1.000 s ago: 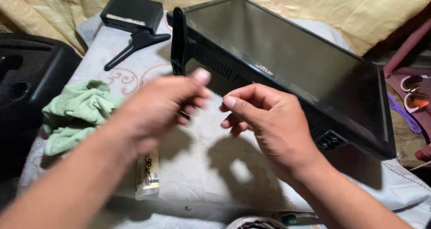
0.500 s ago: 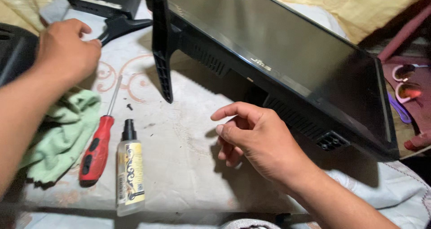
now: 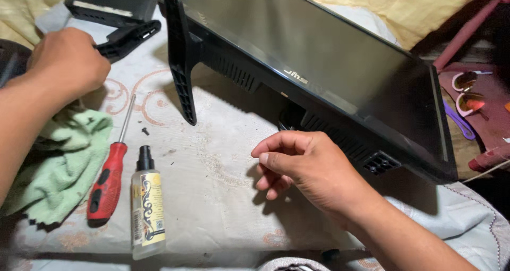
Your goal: The person uses a screwdriver to attach a stand to a small television, then wipes the screen with a cloth, and finally secures the stand with screws.
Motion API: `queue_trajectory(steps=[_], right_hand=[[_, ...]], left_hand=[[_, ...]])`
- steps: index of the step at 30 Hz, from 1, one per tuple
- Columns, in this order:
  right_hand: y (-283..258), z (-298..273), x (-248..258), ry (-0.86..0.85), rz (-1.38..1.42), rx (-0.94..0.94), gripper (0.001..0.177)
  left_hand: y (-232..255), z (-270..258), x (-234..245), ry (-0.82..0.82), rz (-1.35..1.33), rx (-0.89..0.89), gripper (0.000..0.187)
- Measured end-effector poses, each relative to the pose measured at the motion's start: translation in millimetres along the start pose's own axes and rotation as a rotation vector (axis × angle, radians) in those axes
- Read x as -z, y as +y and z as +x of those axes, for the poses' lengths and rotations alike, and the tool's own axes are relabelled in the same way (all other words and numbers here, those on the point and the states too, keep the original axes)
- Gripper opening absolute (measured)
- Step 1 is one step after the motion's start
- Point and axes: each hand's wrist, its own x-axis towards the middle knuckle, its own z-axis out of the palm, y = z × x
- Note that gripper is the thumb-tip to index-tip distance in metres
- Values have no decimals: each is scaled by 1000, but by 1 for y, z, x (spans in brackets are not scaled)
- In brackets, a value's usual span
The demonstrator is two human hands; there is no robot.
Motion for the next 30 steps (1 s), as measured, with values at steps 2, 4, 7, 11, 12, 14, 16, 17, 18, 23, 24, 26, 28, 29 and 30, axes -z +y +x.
queue_trajectory(steps=[2, 4, 7, 11, 12, 14, 16, 17, 18, 23, 24, 26, 28, 29, 30], right_hand=[[0, -4, 0, -20, 40, 15, 18], [-1, -7, -1, -31, 67, 14, 20], [-3, -14, -2, -22, 142, -3, 22], [-7, -26, 1, -38, 244, 11, 35], [-8, -28, 2, -52, 286, 19, 39], [-11, -30, 2, -81, 370, 36, 47], [-13, -34, 4, -88, 432, 93, 52], [-15, -36, 4, -90, 465, 121, 55], [-17, -37, 4, -131, 514, 182, 54], [-32, -47, 0, -256, 611, 403, 43], [-33, -50, -1, -257, 605, 429, 41], [-35, -54, -1, -256, 591, 479, 37], [-34, -55, 1, -159, 596, 361, 33], [-33, -54, 2, -111, 598, 300, 31], [-32, -54, 4, -90, 613, 250, 30]], left_hand=[[3, 3, 15, 39, -14, 5, 30], [6, 0, 32, 87, -100, 66, 27], [14, -15, 62, 198, -295, 158, 21], [47, -66, 103, 267, -596, 241, 16], [59, -83, 113, 242, -713, 305, 17], [81, -121, 132, 178, -906, 178, 18], [105, -158, 145, 132, -944, 125, 22], [117, -176, 150, 78, -1008, 129, 21], [128, -192, 153, 22, -1072, 137, 21], [175, -246, 156, -114, -1015, 11, 24], [184, -253, 154, -116, -1021, -27, 22], [197, -267, 150, -164, -1033, -17, 21], [206, -281, 147, -257, -1044, 80, 22], [209, -286, 145, -272, -1059, 38, 23], [211, -289, 145, -288, -1072, -8, 24]])
